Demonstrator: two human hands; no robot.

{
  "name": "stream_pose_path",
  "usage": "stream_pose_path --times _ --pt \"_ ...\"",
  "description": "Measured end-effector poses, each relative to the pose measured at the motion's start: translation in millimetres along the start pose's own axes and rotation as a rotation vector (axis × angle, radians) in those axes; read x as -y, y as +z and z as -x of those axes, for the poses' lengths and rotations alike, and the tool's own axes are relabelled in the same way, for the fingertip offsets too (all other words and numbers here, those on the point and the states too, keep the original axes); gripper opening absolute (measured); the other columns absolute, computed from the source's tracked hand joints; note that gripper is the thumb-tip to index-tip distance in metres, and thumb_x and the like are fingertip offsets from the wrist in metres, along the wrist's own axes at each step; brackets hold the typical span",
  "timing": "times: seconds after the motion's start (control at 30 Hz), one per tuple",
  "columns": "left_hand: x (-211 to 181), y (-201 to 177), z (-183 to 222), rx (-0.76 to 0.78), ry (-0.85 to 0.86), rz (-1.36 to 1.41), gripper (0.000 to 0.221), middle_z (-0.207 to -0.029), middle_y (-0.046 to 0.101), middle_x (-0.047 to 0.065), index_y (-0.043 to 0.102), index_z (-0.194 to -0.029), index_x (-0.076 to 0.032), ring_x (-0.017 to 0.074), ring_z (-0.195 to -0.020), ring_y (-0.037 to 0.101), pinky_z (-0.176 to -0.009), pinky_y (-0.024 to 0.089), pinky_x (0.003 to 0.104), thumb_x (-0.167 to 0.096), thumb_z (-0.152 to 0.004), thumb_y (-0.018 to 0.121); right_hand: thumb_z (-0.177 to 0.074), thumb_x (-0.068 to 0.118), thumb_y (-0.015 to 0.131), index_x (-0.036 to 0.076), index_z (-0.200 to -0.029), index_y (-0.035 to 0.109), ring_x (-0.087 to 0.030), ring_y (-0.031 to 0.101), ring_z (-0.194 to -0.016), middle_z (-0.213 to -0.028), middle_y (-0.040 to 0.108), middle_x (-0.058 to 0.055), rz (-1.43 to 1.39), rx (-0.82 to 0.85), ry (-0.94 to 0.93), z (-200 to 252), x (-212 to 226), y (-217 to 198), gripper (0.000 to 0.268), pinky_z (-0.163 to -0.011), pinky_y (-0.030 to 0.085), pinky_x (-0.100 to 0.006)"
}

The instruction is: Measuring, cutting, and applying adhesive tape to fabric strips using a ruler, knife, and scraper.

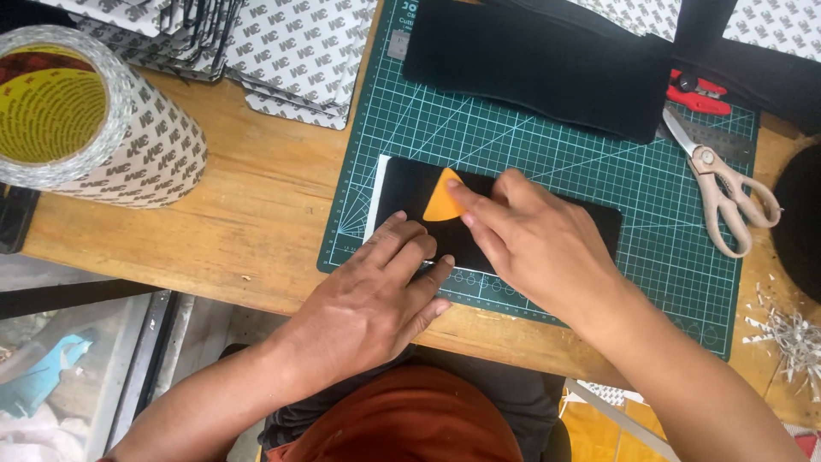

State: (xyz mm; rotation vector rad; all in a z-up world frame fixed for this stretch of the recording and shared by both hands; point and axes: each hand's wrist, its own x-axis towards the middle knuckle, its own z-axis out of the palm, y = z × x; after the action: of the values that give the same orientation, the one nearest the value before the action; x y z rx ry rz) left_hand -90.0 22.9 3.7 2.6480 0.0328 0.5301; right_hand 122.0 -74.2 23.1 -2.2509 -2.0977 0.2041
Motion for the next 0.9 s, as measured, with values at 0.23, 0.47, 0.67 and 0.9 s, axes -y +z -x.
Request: stream_pose_path --times 0.23,0.47,0.67,0.9 --pt "3.5 -1.1 0.3 0.022 0.018 -0.026 0.041 -0.119 0.059 0.022 0.065 -0.125 0.006 0.0400 -0.122 0.051 -0.118 0.039 0.056 -0.028 -0.107 0.050 -0.105 0.029 0.054 0.026 -0.150 0.057 -0.026 0.060 -0.078 -0.094 0.052 -0.007 -0.074 0.038 -0.054 -30.5 9.5 -1.8 0.045 -0.045 0.058 -0.043" --pt "5.3 -5.9 0.1 0.018 0.023 -0.063 0.037 -0.128 0.056 0.030 0.058 -0.130 0.014 0.0458 -0.126 0.053 -0.116 0.043 0.051 -0.012 -0.105 0.048 -0.098 0.018 0.065 0.025 -0.148 0.062 -0.026 0.058 -0.082 -0.101 0.058 -0.011 -0.030 0.068 -0.085 -5.5 -4.6 -12.2 0.050 -0.058 0.058 -0.044" --pt "0.0 -5.9 -6.4 0.078 -0.010 -0.108 0.047 -0.126 0.053 0.027 0.059 -0.125 0.010 0.0424 -0.126 0.051 -0.115 0.043 0.049 -0.028 -0.100 0.064 -0.091 0.012 0.065 0.027 -0.150 0.058 -0.026 0.057 -0.082 -0.101 0.057 -0.009 0.115 0.102 -0.060 49.2 -21.7 -9.1 0.062 -0.061 0.057 -0.044" --pt "1.0 -9.7 -19.0 0.180 0.041 -0.303 0.023 -0.127 0.061 0.025 0.067 -0.114 0.002 0.0398 -0.122 0.058 -0.104 0.053 0.044 -0.007 -0.094 0.059 -0.087 0.013 0.064 0.028 -0.152 0.054 -0.026 0.057 -0.084 -0.104 0.058 -0.004 0.226 0.176 0.042 96.7 -45.1 -9.4 0.067 -0.067 0.057 -0.045"
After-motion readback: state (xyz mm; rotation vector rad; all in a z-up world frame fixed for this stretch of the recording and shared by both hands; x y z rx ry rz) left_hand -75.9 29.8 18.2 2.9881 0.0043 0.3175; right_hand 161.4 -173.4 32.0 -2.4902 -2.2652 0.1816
